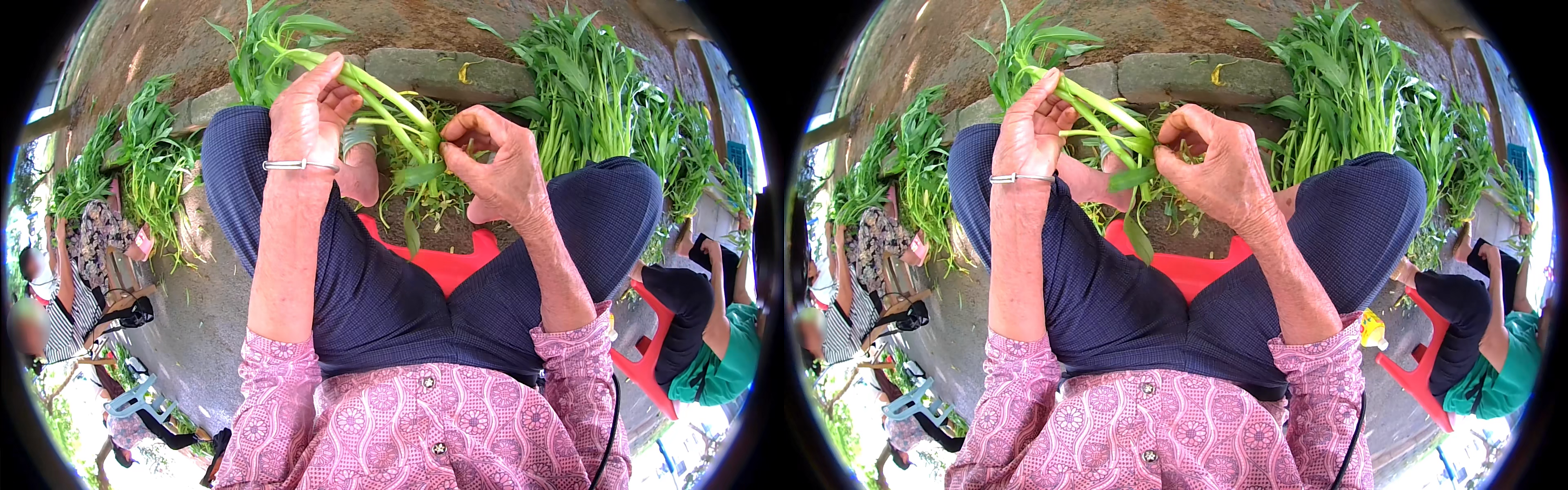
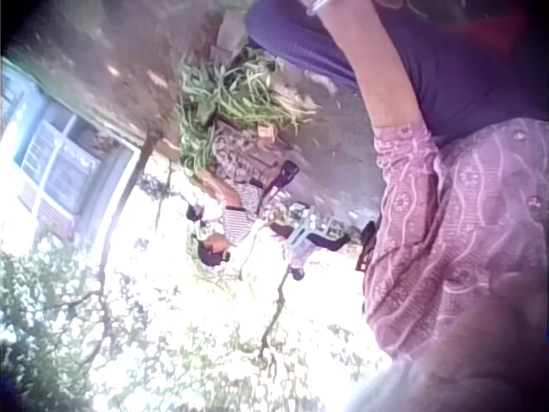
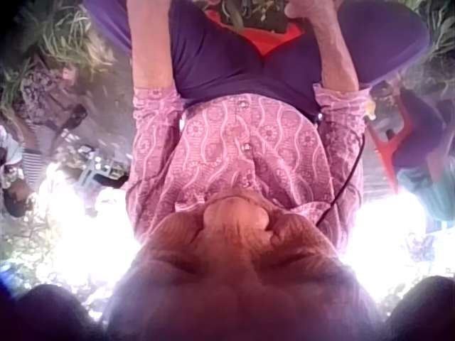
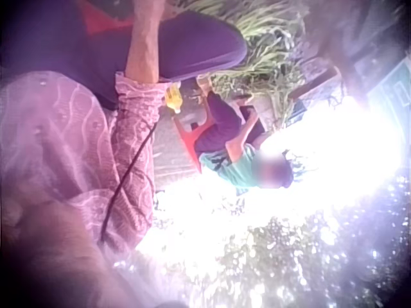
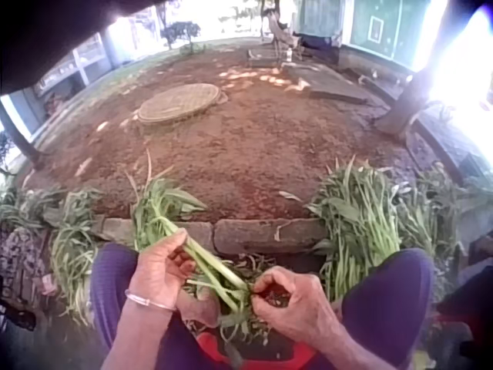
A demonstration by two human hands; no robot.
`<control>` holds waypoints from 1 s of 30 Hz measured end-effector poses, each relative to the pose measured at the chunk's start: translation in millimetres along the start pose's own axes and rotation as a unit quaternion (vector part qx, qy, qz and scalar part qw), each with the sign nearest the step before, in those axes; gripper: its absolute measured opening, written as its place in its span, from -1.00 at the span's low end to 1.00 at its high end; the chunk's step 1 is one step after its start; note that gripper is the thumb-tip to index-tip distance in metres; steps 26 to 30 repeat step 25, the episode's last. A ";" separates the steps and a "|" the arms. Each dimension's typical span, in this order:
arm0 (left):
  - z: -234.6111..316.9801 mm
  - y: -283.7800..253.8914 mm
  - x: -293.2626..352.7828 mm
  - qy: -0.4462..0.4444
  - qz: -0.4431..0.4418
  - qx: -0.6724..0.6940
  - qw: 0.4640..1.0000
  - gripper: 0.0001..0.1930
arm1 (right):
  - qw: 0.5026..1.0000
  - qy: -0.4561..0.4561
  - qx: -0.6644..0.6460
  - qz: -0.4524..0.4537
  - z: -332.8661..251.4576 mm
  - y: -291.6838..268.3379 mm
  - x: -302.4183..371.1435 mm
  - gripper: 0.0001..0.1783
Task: The person removes leaves and breaks the stems of green leafy vegetables by hand while sitting on a stool.
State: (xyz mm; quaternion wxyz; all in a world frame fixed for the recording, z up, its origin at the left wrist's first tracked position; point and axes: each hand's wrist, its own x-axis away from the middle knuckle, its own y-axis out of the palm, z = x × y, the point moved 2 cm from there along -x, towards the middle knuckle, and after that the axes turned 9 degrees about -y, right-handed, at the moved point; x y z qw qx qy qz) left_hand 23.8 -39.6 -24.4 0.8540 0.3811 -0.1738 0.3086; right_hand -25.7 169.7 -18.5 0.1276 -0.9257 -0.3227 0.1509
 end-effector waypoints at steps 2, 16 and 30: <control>2.5 -1.9 -1.4 -0.003 0.003 0.015 1.000 -0.85 | 1.000 0.012 0.006 -0.003 0.7 -0.7 0.4 -0.87; 9.2 1.0 0.3 0.075 -0.011 -0.043 0.996 -0.85 | 0.995 -0.010 0.087 0.045 7.4 -6.7 3.0 -0.88; 7.9 1.5 3.3 0.072 -0.009 -0.066 0.995 -0.87 | 0.983 -0.101 0.105 0.110 2.1 -0.2 2.7 -0.85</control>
